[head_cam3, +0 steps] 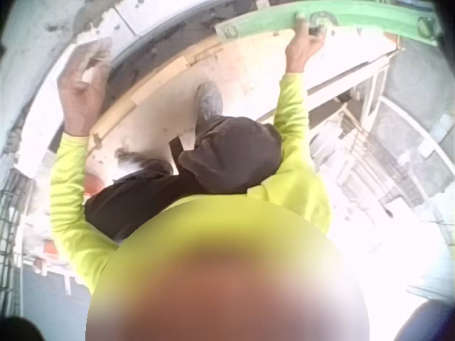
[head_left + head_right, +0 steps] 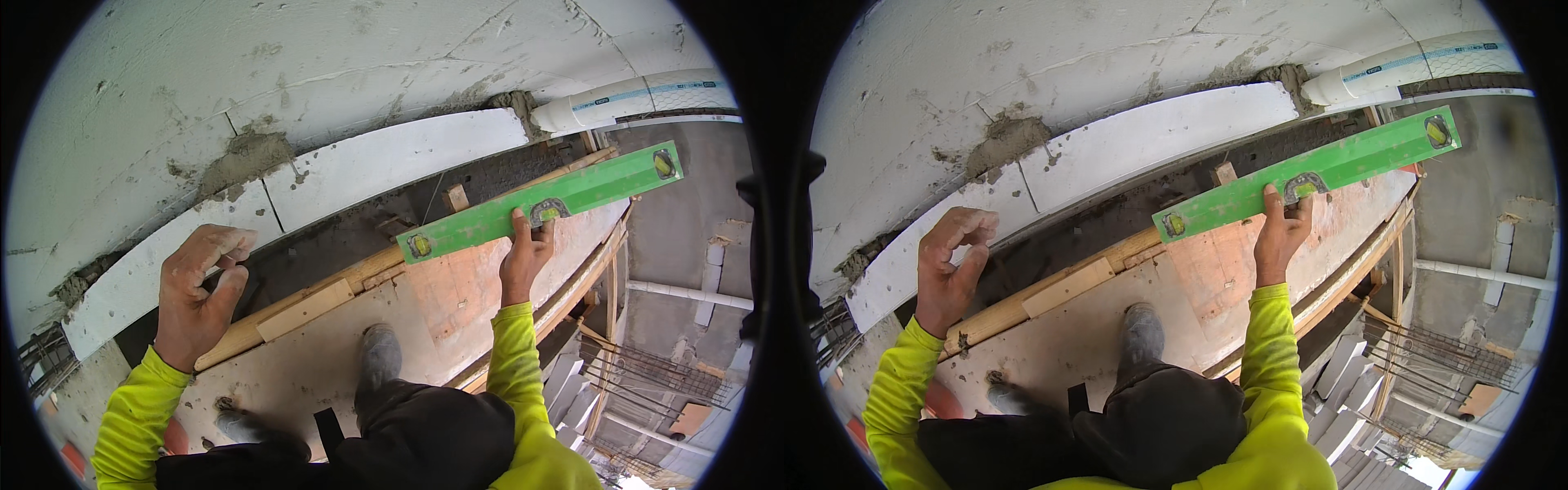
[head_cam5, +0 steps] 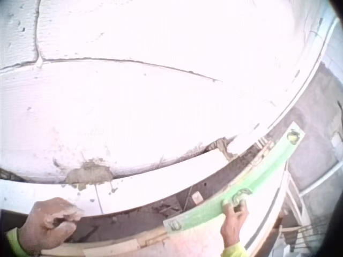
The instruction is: The person scoops mortar from a bucket with a trowel and applies it to the joints between white blocks along a wall. They use a spirit level to check alignment and continue filling gaps with mortar.
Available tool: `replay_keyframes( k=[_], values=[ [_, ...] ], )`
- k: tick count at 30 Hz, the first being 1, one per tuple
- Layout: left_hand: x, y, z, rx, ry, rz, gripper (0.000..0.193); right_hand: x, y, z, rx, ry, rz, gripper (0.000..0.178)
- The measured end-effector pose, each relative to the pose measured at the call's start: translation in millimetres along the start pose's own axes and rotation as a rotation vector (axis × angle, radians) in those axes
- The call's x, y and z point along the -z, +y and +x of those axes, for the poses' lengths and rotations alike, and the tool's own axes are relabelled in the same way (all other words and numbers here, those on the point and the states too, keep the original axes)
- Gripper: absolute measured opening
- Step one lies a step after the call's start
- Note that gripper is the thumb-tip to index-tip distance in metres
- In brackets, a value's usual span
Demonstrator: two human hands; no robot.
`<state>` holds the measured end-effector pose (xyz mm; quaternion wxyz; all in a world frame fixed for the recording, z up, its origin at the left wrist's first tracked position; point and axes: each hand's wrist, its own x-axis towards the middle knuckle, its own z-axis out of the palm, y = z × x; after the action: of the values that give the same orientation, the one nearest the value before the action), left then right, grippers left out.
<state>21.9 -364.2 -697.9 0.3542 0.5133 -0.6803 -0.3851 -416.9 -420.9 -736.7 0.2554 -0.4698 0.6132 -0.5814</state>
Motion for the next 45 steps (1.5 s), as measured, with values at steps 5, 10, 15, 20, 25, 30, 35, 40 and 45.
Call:
replay_keyframes(
  k=[5, 10, 15, 20, 25, 30, 35, 40, 45],
  values=[
    [-63, 32, 16, -0.109, -0.13, 0.176, 0.056, -27, -62, -56, -0.206, 0.067, 0.446, 0.03],
    [-57, 53, 28, 0.322, -0.503, -0.444, 0.05, -23, -56, -73, -0.336, -0.023, 0.436, 0.021],
    [-33, 67, 27, 0.403, -0.418, -0.589, 0.052, 14, -42, -67, 0.283, -0.149, -0.446, 0.036],
    [-25, 83, 30, 0.385, -0.356, -0.655, 0.061, 22, -37, -37, 0.654, -0.039, -0.914, 0.066],
    [-4, 93, 35, 0.352, -0.389, -0.639, 0.085, 12, -18, -4, 0.672, -0.292, -0.897, 0.045],
    [7, 86, 36, 0.089, 0.052, -0.71, 0.068, -1, -6, 12, 0.416, -0.202, -0.565, 0.03],
    [19, 68, 34, 0.18, 0.273, -0.619, 0.052, -8, 5, 19, 0.284, -0.193, -0.385, 0.028],
    [28, 56, 27, 0.196, 0.361, -0.562, 0.046, -26, 76, 23, 0.04, -0.118, -0.18, 0.028],
    [33, 50, 21, 0.224, 0.407, -0.504, 0.045, -43, 162, 29, 0.027, -0.049, -0.097, 0.023]
  ],
)
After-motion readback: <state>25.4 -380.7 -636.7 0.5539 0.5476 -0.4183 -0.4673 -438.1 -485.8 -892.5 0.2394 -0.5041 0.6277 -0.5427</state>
